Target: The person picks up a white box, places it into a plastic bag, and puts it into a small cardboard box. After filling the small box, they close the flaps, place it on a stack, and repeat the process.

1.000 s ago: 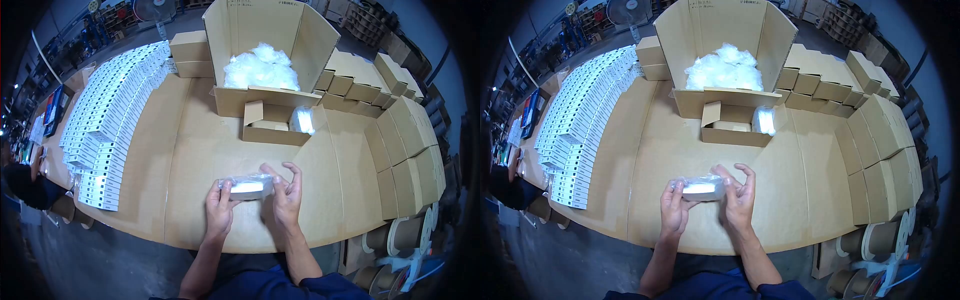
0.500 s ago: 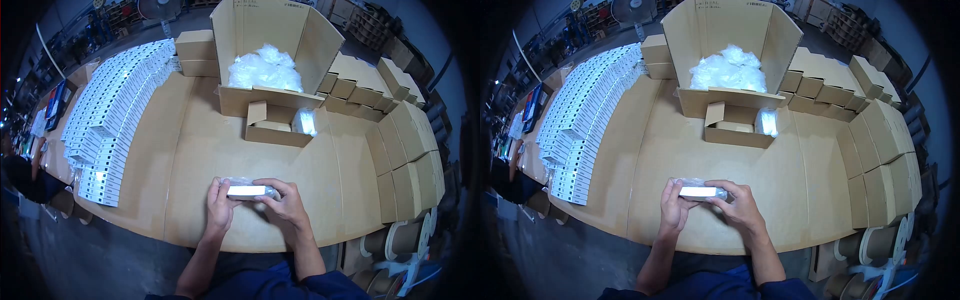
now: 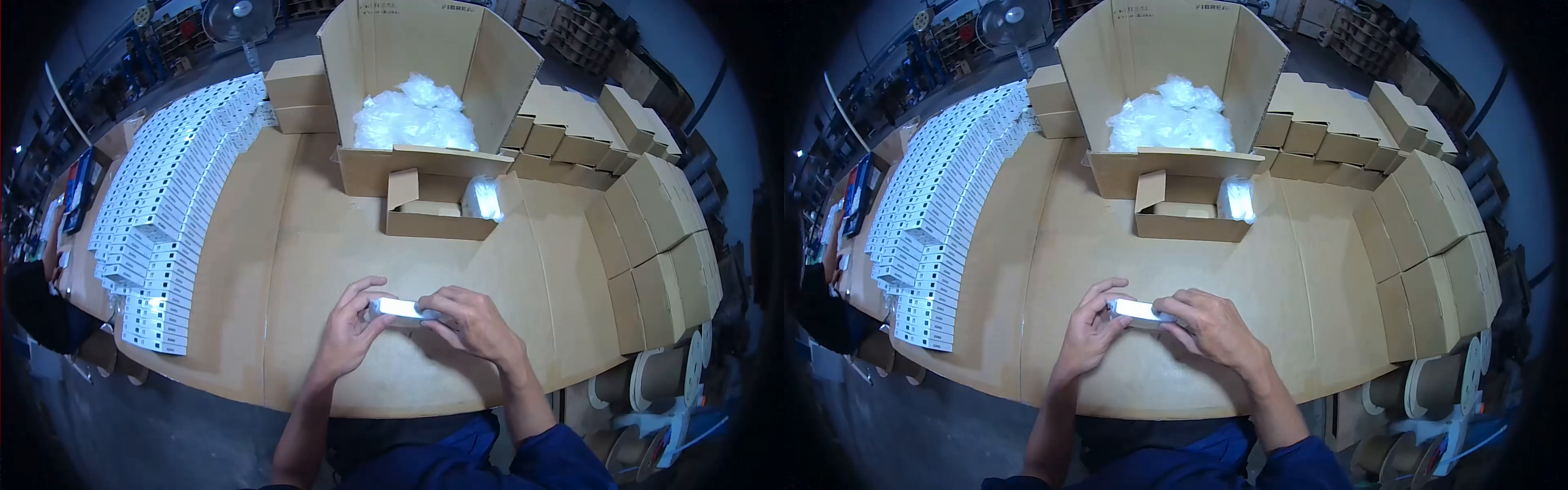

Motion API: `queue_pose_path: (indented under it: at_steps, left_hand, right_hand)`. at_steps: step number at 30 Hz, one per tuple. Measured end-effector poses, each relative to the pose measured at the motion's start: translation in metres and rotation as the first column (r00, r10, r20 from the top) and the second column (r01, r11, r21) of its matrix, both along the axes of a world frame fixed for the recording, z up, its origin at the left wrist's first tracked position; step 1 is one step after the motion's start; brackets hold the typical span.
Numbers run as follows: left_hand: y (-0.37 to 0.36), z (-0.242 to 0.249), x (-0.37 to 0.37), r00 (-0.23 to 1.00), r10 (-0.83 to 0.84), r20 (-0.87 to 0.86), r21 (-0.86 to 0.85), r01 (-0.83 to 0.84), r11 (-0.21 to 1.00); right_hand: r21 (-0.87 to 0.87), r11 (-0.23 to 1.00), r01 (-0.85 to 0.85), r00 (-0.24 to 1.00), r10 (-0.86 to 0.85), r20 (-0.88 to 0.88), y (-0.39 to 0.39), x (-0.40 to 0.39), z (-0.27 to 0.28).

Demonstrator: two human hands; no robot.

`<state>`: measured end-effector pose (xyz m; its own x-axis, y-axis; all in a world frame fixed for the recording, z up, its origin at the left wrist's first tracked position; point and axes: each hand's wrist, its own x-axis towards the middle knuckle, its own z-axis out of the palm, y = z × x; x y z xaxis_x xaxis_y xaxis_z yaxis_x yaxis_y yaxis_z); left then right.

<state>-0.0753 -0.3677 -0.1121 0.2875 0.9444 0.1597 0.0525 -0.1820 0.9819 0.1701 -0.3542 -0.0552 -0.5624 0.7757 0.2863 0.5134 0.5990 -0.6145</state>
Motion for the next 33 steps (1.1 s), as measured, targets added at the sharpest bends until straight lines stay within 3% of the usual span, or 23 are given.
queue_pose_path:
  at_steps: [2,4,5,6,7,9,13,18,25,33]
  left_hand:
    - [0.012,0.006,0.002,1.000,-0.019,-0.017,0.055,0.020,0.998]
    - [0.024,0.007,0.008,0.987,0.037,0.155,-0.069,-0.027,0.997]
    - [0.031,0.009,0.011,0.969,0.074,0.236,-0.135,-0.043,0.990]
    - [0.038,0.015,0.010,0.988,0.119,0.095,-0.092,-0.110,0.990]
    - [0.049,0.015,0.009,0.984,0.151,-0.089,0.068,-0.145,0.987]
    - [0.070,0.012,0.004,0.863,0.289,-0.414,0.385,-0.122,0.915]
    - [0.096,0.010,0.004,0.721,0.285,-0.632,0.451,0.043,0.891]
    - [0.112,-0.003,0.008,0.648,0.314,-0.694,0.493,0.110,0.863]
    - [0.114,-0.012,0.006,0.674,0.304,-0.673,0.481,0.087,0.872]
    - [0.118,-0.014,0.002,0.595,0.431,-0.678,0.600,0.109,0.792]
  right_hand:
    - [-0.019,0.999,-0.026,0.999,0.025,-0.030,0.008,0.005,0.006]
    - [0.041,0.999,-0.026,0.993,0.030,-0.113,0.020,0.013,0.011]
    - [0.066,0.995,0.081,0.985,-0.070,-0.159,0.026,0.018,0.013]
    - [0.082,0.979,0.188,0.964,-0.167,-0.207,0.032,0.022,0.014]
    - [0.095,0.952,0.291,0.931,-0.259,-0.256,0.039,0.026,0.014]
    - [0.201,0.854,0.481,0.854,-0.404,-0.327,0.063,0.034,0.009]
    - [0.293,0.712,0.639,0.744,-0.473,-0.473,0.093,0.031,-0.007]
    - [0.440,0.643,0.627,0.778,-0.544,-0.314,0.099,0.033,-0.028]
    - [0.415,0.636,0.650,0.754,-0.606,-0.253,0.106,0.034,-0.033]
    - [0.432,0.628,0.647,0.728,-0.678,-0.105,0.123,0.032,-0.031]
